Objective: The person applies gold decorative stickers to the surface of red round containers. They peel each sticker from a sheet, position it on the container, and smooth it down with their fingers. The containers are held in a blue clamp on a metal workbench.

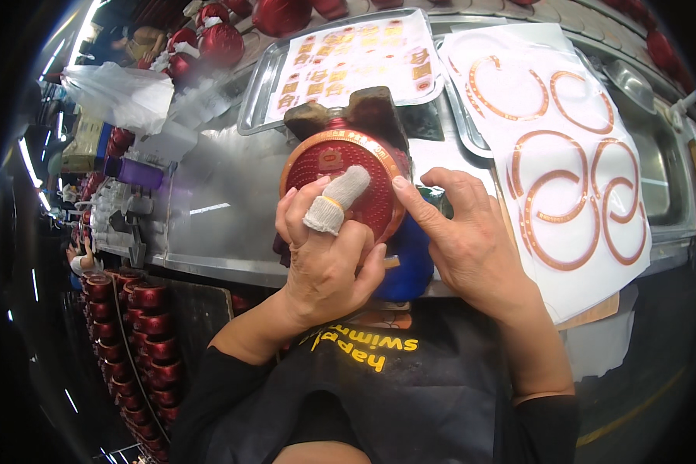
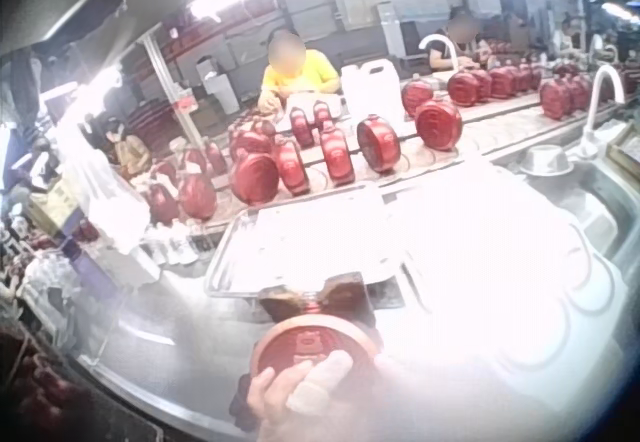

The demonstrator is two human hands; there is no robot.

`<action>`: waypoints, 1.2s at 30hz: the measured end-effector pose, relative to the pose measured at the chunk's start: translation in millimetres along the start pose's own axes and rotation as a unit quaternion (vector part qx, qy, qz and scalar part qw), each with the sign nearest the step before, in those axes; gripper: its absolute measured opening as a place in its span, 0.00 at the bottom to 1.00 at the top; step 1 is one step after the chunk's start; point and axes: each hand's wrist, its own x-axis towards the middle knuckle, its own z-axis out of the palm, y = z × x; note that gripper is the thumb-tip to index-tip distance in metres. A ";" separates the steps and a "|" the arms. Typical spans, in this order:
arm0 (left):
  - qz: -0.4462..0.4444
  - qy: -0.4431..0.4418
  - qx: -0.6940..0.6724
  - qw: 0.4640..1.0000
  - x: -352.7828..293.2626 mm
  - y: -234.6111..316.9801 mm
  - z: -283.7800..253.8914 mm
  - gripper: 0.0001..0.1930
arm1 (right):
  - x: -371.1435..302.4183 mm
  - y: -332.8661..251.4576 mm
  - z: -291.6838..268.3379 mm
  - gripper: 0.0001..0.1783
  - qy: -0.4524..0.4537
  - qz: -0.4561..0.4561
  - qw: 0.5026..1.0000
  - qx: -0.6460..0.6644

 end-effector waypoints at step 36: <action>-0.055 0.035 -0.062 0.996 -16.0 3.4 -6.9 0.13 | -16.8 -12.2 0.5 0.37 -0.050 -0.019 0.998 -0.039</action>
